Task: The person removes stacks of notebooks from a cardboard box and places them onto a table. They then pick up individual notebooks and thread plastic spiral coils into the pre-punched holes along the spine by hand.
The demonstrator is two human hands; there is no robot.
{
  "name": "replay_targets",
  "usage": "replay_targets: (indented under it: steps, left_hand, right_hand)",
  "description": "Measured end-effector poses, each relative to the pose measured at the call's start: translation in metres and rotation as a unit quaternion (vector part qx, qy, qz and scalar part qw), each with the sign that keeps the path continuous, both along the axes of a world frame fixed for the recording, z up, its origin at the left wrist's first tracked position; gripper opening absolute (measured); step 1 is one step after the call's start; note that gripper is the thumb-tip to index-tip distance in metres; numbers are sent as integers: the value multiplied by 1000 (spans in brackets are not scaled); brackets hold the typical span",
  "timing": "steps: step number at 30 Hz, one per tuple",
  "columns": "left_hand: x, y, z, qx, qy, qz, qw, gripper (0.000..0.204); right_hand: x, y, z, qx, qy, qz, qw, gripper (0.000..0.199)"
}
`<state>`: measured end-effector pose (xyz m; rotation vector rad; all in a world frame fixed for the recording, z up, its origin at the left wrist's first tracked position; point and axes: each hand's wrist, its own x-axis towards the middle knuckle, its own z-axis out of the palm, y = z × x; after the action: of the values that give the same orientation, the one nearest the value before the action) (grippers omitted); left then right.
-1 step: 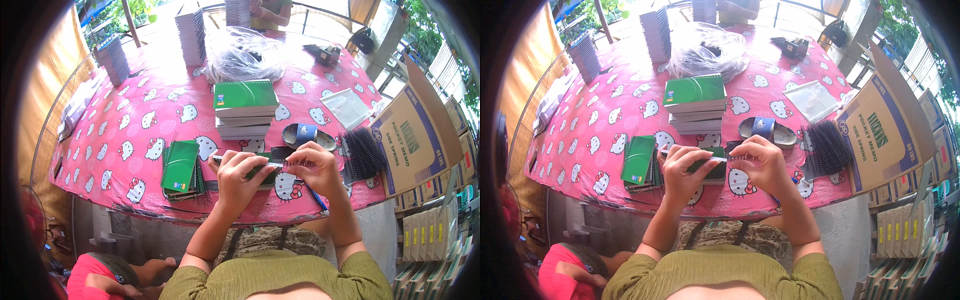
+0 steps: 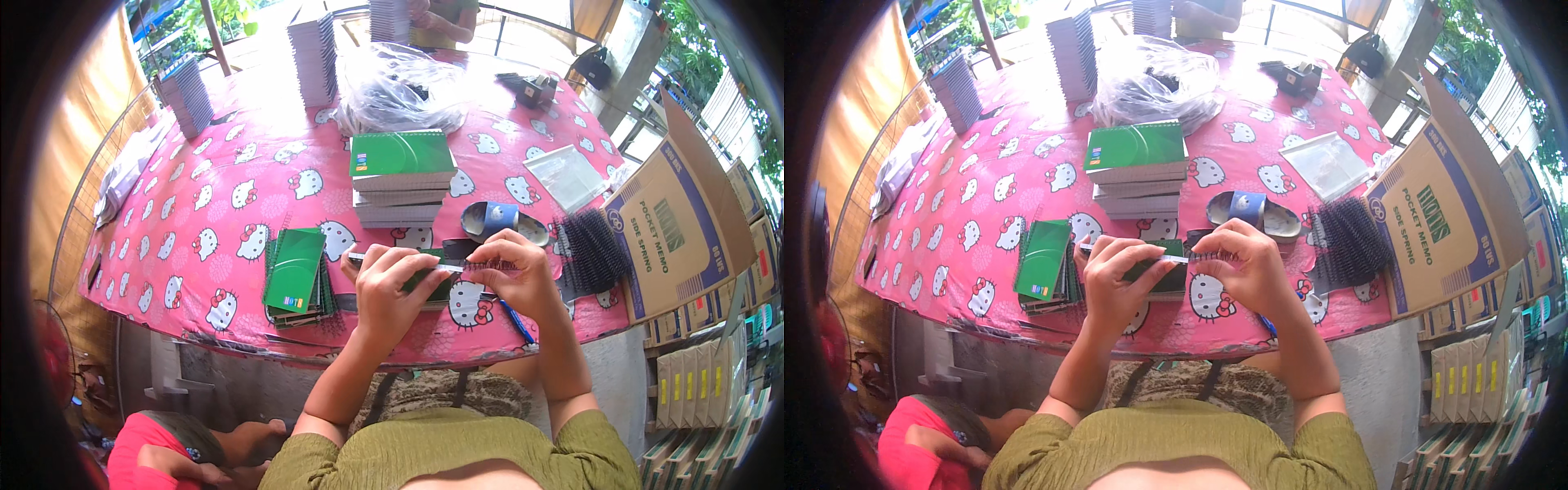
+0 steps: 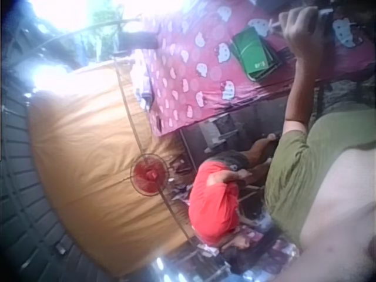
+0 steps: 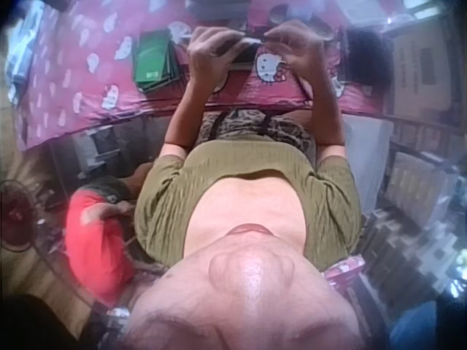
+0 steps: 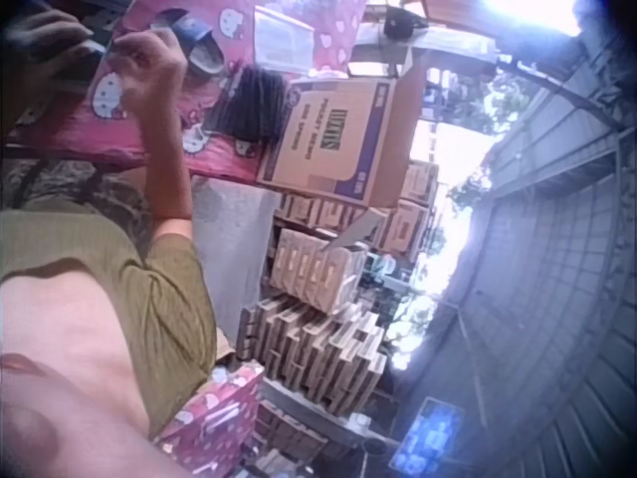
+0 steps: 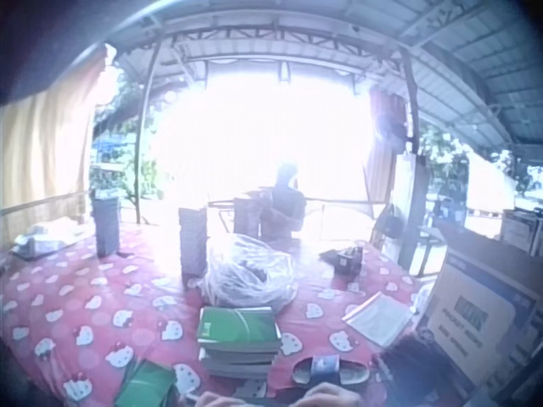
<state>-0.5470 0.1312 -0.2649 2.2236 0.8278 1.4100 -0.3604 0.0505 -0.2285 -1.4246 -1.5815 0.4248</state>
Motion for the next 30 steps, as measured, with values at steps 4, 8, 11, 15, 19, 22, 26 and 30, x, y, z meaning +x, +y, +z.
replay_targets:
  steps: [4,8,11,15,19,22,26,30]
  left_hand:
    - [1,0,2,3,6,-1,1000,21]
    - [-2,-1,3,0,10,-2,1000,21]
    - [0,-1,2,-2,0,4,1000,23]
    - [-3,-1,2,9,16,14,1000,24]
    - [-6,-2,5,28,47,24,998,25]
    - [-7,1,-1,7,35,12,999,24]
    - [-14,1,0,17,28,-4,999,22]
    - [-19,6,-4,22,21,-75,997,22]
  right_hand:
    - [2,4,4,-6,-7,11,1000,18]
    - [5,4,5,-47,-42,59,996,19]
    - [3,6,2,-181,116,42,976,21]
    - [-15,2,-3,54,-159,-15,986,16]
    - [-34,2,6,60,-167,-69,982,12]
    - [-28,4,-3,23,-168,-23,985,13]
    - [19,12,5,4,-133,-112,985,18]
    - [111,16,-58,-50,-355,-201,912,33]
